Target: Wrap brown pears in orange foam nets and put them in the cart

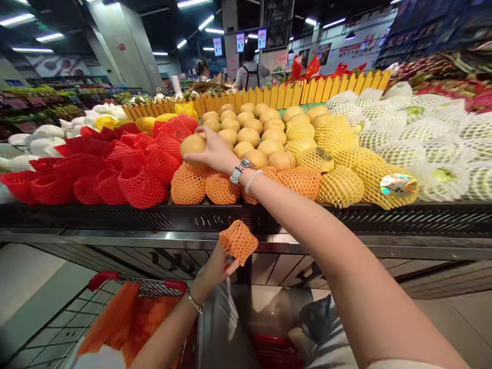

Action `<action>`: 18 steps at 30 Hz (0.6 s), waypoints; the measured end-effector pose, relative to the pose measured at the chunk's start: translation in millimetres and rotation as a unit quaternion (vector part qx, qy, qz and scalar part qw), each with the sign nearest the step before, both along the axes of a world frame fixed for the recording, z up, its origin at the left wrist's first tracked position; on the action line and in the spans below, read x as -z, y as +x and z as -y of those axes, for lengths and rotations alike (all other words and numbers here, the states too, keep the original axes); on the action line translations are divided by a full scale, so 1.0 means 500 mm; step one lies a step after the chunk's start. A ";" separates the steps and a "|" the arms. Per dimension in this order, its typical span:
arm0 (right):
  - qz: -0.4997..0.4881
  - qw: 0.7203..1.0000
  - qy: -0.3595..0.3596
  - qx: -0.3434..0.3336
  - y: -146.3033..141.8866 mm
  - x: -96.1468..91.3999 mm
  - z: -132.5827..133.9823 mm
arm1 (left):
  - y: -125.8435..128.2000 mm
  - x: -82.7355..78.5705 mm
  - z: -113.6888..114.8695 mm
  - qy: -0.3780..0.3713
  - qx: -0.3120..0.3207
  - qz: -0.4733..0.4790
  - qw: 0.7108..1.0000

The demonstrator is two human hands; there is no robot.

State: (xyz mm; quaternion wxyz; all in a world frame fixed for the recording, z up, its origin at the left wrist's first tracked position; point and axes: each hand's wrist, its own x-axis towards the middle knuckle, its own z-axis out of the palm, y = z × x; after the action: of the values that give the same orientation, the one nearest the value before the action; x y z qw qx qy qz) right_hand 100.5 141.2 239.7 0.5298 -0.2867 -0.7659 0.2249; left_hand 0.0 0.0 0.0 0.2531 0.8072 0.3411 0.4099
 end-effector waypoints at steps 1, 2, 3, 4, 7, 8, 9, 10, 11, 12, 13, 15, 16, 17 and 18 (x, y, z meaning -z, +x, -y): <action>-0.053 0.998 -0.031 0.007 0.008 -0.016 0.003 | -0.002 0.002 -0.001 -0.010 -0.009 -0.001 1.000; -0.101 0.993 -0.057 0.009 0.018 -0.031 0.008 | -0.004 0.004 -0.003 -0.017 -0.016 -0.004 1.000; -0.147 0.986 -0.078 0.006 0.031 -0.043 0.017 | -0.006 0.006 -0.004 -0.021 -0.020 -0.007 1.000; -0.188 0.978 -0.095 0.000 0.047 -0.052 0.032 | -0.007 0.008 -0.004 -0.022 -0.022 -0.011 0.999; -0.289 0.948 -0.119 -0.062 0.113 -0.039 0.115 | -0.011 0.012 -0.004 -0.005 -0.013 -0.025 1.000; -0.308 0.944 -0.096 -0.065 0.136 -0.020 0.154 | -0.013 0.013 -0.003 0.008 -0.013 -0.028 1.000; -0.324 0.942 -0.072 -0.050 0.157 0.007 0.195 | -0.014 0.013 -0.002 0.024 -0.015 -0.031 0.999; -0.347 0.936 -0.059 -0.026 0.176 0.041 0.238 | -0.015 0.014 0.000 0.044 -0.020 -0.033 0.998; -0.373 0.926 -0.066 0.006 0.191 0.081 0.280 | -0.016 0.014 0.001 0.065 -0.024 -0.039 0.997; -0.402 0.911 -0.079 0.037 0.203 0.125 0.318 | -0.016 0.014 0.003 0.086 -0.023 -0.049 0.995; -0.426 0.897 -0.101 0.063 0.211 0.172 0.352 | -0.016 0.014 0.004 0.104 -0.018 -0.066 0.992; -0.460 0.870 -0.145 0.102 0.221 0.265 0.398 | -0.013 0.014 0.008 0.129 0.000 -0.108 0.986; -0.476 0.855 -0.170 0.117 0.226 0.307 0.411 | -0.010 0.015 0.011 0.132 0.006 -0.133 0.982; -0.489 0.838 -0.206 0.126 0.229 0.345 0.418 | -0.007 0.016 0.013 0.127 0.009 -0.159 0.979; -0.499 0.819 -0.252 0.131 0.234 0.379 0.419 | -0.002 0.016 0.016 0.118 0.008 -0.182 0.976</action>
State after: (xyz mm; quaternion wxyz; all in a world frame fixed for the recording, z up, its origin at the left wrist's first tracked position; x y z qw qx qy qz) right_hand 217.2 -68.5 50.4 0.7732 -0.3560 -0.2688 0.4508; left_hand -1.1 -8.1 -8.1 0.0932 0.8953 0.3239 0.2911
